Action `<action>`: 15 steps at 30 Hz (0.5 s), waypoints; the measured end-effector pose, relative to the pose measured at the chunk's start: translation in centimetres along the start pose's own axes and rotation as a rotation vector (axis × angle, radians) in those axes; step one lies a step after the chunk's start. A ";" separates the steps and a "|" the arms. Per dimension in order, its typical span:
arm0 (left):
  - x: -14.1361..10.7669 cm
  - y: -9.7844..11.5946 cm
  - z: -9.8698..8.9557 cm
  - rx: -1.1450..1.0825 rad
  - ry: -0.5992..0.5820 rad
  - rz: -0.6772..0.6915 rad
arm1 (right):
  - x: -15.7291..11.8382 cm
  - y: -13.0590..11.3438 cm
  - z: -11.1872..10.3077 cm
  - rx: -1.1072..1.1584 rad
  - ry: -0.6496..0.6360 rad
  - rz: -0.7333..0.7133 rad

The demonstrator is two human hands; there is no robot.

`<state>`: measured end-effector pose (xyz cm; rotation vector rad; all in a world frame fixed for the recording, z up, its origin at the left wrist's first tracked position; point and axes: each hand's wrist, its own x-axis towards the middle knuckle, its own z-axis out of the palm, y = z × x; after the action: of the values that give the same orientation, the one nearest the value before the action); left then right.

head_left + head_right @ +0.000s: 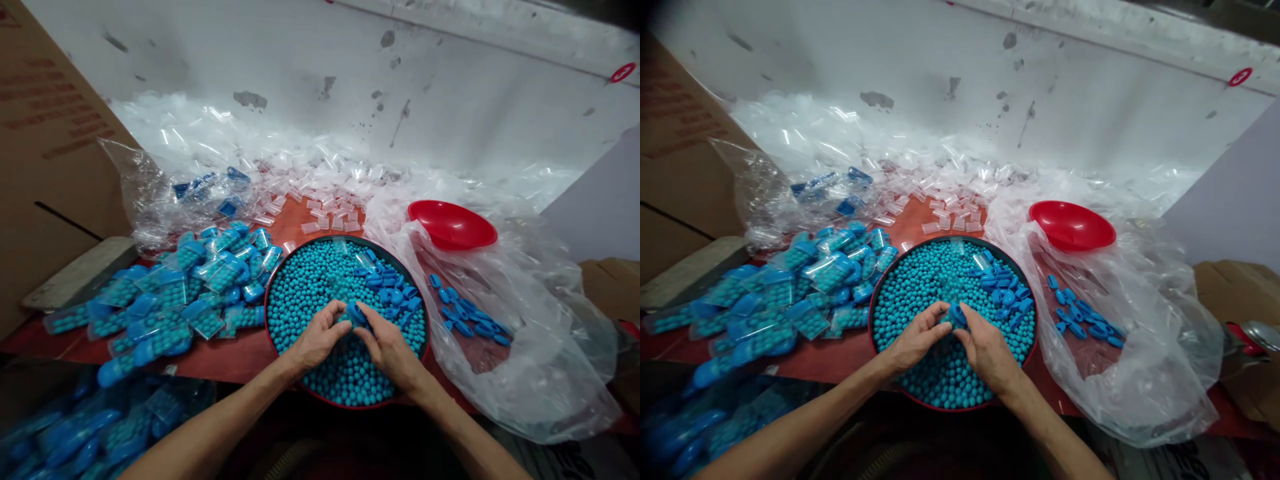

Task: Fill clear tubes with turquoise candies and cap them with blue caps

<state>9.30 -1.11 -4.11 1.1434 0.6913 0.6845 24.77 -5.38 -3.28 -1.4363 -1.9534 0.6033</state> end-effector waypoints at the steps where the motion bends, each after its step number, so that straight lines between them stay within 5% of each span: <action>1: 0.0 0.0 0.0 0.015 -0.009 -0.007 | 0.2 -0.1 -0.4 0.058 -0.027 0.050; 9: -0.2 0.2 0.3 0.049 -0.009 0.005 | 0.5 -0.4 -0.7 0.416 -0.054 0.346; 15: 0.0 0.0 0.2 0.070 0.070 0.001 | 0.5 -0.8 0.8 0.317 0.114 0.348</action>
<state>9.47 -1.24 -4.07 1.1887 0.7793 0.7083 23.61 -5.16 -3.16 -1.5742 -1.4513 0.9188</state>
